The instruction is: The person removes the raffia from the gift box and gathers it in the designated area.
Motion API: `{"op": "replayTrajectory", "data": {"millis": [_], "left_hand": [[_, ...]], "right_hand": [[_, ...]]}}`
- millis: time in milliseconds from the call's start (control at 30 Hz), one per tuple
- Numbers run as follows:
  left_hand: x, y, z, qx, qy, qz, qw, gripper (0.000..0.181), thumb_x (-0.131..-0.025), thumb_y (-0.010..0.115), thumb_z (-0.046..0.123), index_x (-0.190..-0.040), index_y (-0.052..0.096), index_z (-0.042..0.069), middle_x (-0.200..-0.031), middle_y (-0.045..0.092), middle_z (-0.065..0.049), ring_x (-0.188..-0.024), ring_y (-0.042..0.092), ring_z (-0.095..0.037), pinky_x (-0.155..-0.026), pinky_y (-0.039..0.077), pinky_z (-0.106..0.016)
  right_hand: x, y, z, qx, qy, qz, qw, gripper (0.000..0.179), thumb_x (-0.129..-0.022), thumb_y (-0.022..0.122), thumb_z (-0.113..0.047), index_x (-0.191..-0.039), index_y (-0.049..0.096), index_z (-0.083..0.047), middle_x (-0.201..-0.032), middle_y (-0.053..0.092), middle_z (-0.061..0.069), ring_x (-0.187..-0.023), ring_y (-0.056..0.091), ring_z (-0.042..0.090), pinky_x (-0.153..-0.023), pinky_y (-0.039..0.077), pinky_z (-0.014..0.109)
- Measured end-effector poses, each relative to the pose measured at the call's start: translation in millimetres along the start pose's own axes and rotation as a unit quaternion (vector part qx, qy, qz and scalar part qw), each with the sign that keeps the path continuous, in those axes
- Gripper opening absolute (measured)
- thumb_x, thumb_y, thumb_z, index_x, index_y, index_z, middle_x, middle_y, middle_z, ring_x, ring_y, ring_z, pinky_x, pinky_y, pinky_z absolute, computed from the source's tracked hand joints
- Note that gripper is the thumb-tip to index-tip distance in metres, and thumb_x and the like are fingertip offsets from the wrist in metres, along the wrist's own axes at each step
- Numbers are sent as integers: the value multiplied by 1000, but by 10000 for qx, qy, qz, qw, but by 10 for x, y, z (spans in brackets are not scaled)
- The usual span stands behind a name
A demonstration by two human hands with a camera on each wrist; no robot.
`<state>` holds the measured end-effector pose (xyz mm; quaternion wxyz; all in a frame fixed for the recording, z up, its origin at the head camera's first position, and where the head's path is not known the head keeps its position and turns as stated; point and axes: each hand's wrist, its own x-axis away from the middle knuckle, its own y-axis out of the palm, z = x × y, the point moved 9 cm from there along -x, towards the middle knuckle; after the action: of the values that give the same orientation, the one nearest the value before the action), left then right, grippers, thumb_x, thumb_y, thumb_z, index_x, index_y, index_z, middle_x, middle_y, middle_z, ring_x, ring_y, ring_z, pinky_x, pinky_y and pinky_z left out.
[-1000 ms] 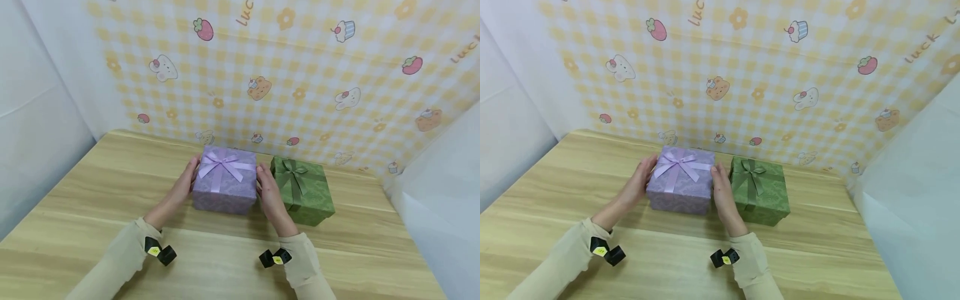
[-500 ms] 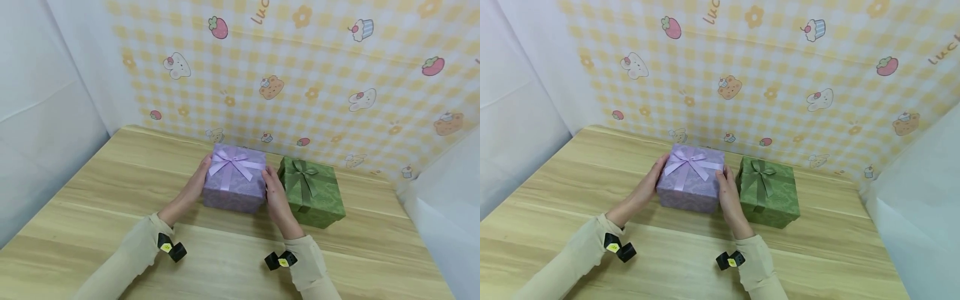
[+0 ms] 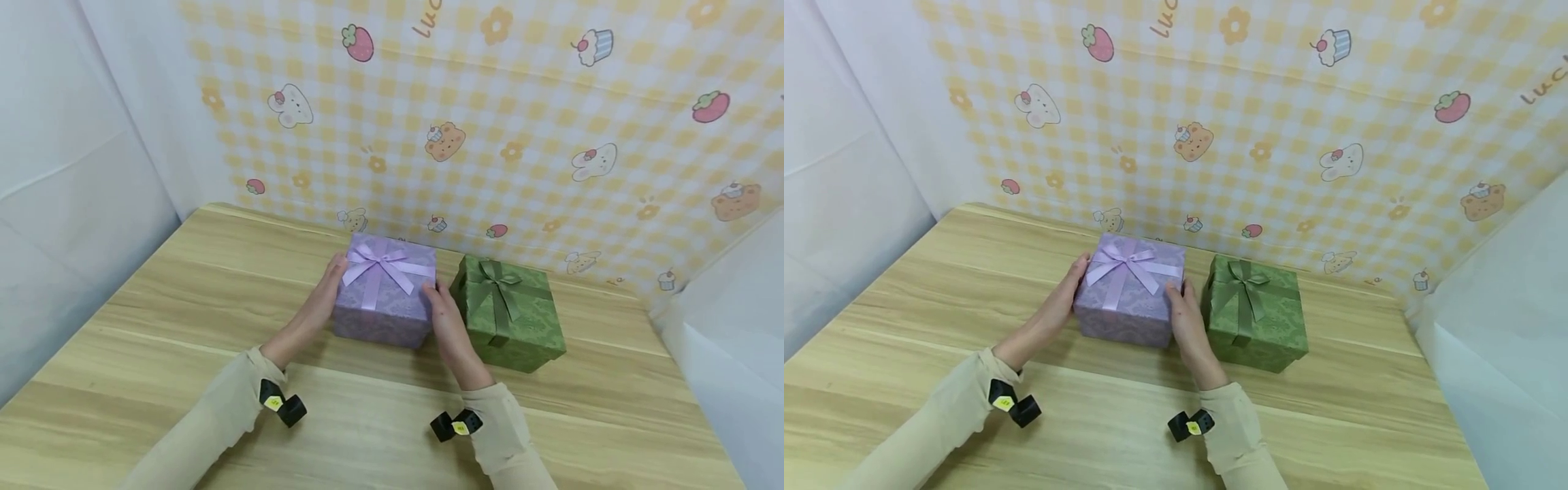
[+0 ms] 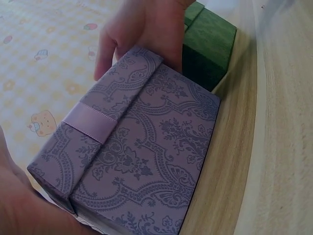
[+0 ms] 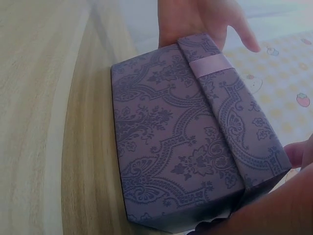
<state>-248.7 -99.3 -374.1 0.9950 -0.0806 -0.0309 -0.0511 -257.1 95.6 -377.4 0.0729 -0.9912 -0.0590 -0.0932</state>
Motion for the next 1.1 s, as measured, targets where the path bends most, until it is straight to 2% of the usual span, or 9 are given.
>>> {"op": "replayTrajectory", "data": {"millis": [200, 367, 600, 833, 1100], "left_hand": [[-3, 2, -53, -24, -194, 22, 9998, 75, -96, 13, 58, -150, 5, 7, -155, 2, -11, -140, 0, -23, -111, 1, -42], [-20, 16, -81, 69, -189, 109, 9997, 75, -97, 15, 57, -149, 10, 4, -154, 8, -12, -140, 5, -25, -111, 4, -42], [-10, 26, -117, 109, -314, 142, 9993, 73, -97, 15, 56, -150, 5, 6, -155, 1, -12, -140, -1, -25, -110, 1, -44], [-1, 22, -103, 161, -248, 229, 9993, 71, -98, 16, 54, -149, 11, 5, -154, 8, -9, -140, 6, -23, -111, 5, -41], [-9, 24, -105, 245, -221, 233, 9992, 69, -99, 17, 53, -149, 12, 6, -154, 9, -9, -140, 6, -23, -111, 5, -41]], "right_hand": [[3, 6, 53, 110, 266, -17, 9996, 71, -99, 38, -40, -147, 11, 3, -153, 7, 17, -139, 5, 28, -111, 9, 43], [-3, 8, 56, 23, 230, -11, 9997, 68, -99, 38, -39, -146, 15, 4, -153, 9, 17, -139, 6, 28, -111, 9, 43], [-13, 14, 74, -122, 247, -46, 9996, 69, -98, 40, -39, -147, 13, 1, -153, 6, 15, -139, 5, 26, -111, 9, 42], [-18, 16, 89, -85, 282, -6, 9996, 70, -98, 41, -39, -147, 13, 1, -154, 6, 15, -139, 4, 27, -111, 9, 43], [-16, 21, 84, -138, 250, 46, 9996, 69, -98, 42, -39, -148, 13, 0, -154, 7, 15, -139, 4, 26, -111, 9, 43]]}}
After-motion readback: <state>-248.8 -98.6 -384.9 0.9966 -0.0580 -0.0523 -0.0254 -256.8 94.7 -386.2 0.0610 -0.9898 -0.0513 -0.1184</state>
